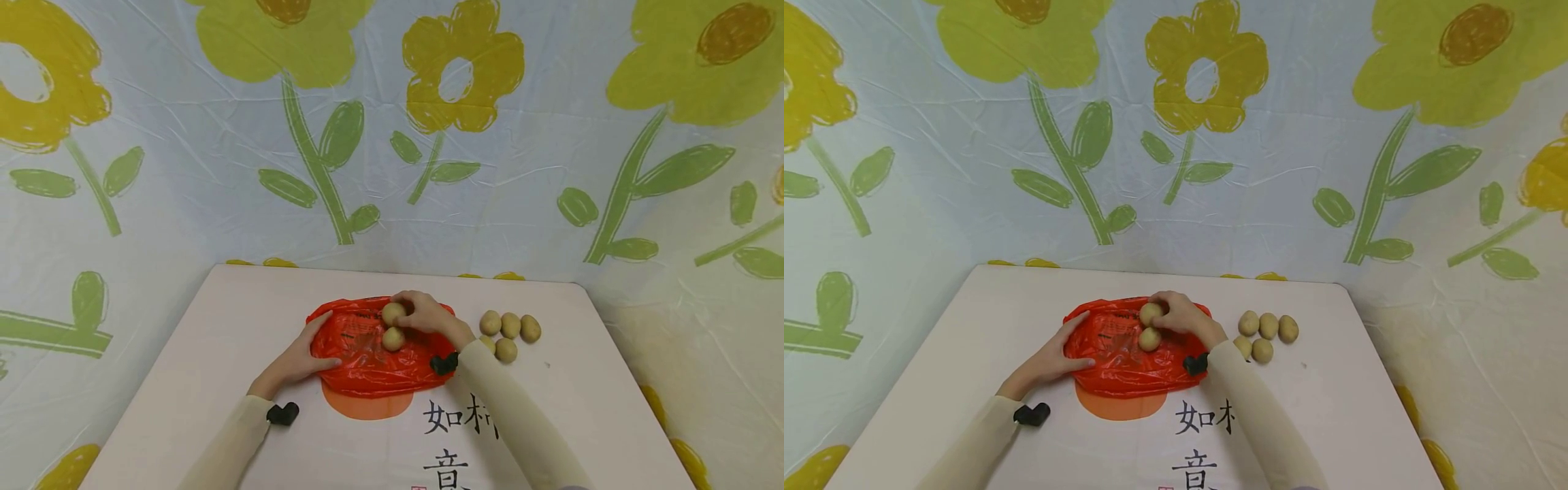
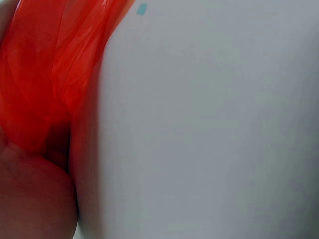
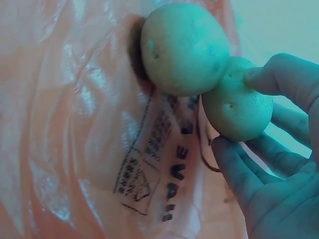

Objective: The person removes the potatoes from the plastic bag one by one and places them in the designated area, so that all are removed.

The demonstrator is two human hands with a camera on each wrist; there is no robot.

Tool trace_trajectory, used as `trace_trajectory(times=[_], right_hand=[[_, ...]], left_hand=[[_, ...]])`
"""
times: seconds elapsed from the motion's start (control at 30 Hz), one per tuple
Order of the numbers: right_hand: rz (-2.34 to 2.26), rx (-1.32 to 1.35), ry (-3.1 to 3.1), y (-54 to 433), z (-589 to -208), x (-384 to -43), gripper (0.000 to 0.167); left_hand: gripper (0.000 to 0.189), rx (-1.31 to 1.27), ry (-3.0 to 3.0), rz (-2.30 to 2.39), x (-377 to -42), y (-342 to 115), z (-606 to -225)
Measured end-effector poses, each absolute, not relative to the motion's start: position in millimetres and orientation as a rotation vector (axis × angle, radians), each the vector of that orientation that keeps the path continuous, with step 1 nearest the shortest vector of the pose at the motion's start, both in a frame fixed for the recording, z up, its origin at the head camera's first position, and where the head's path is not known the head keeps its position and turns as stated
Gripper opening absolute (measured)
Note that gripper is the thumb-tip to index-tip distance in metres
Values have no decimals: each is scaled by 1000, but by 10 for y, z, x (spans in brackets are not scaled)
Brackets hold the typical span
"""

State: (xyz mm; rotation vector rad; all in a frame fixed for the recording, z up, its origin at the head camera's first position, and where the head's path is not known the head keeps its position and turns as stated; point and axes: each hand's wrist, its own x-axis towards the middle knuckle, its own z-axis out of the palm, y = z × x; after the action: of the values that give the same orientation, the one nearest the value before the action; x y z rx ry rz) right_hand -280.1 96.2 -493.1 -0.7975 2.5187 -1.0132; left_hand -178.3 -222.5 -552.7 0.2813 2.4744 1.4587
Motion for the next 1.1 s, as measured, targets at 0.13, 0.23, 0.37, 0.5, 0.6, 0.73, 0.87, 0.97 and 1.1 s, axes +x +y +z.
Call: trace_trajectory(times=[0.13, 0.23, 0.37, 0.5, 0.6, 0.73, 0.87, 0.97, 1.1], right_hand=[[-1041, -789, 2534, 979, -4866, -2755, 47], [-1067, -790, 2550, 1008, -4839, -2725, 46], [-1104, -758, 2565, 1067, -4814, -2683, 46], [-1155, -737, 2563, 1124, -4754, -2625, 48], [-1195, -751, 2565, 1161, -4716, -2579, 48], [-1256, -749, 2560, 1218, -4683, -2522, 48], [-1325, -735, 2557, 1293, -4660, -2460, 47], [-1371, -719, 2552, 1360, -4646, -2408, 47], [-1430, -661, 2538, 1461, -4627, -2328, 48]], left_hand=[[107, 280, 2474, 1459, -1777, -2223, -5520], [107, 278, 2473, 1450, -1771, -2224, -5514], [107, 275, 2470, 1452, -1767, -2218, -5511], [108, 277, 2477, 1448, -1773, -2216, -5520], [107, 283, 2486, 1439, -1780, -2220, -5532], [107, 291, 2486, 1433, -1782, -2230, -5535], [108, 293, 2482, 1432, -1781, -2232, -5526], [108, 293, 2488, 1425, -1782, -2227, -5515], [107, 289, 2492, 1413, -1775, -2221, -5492]])
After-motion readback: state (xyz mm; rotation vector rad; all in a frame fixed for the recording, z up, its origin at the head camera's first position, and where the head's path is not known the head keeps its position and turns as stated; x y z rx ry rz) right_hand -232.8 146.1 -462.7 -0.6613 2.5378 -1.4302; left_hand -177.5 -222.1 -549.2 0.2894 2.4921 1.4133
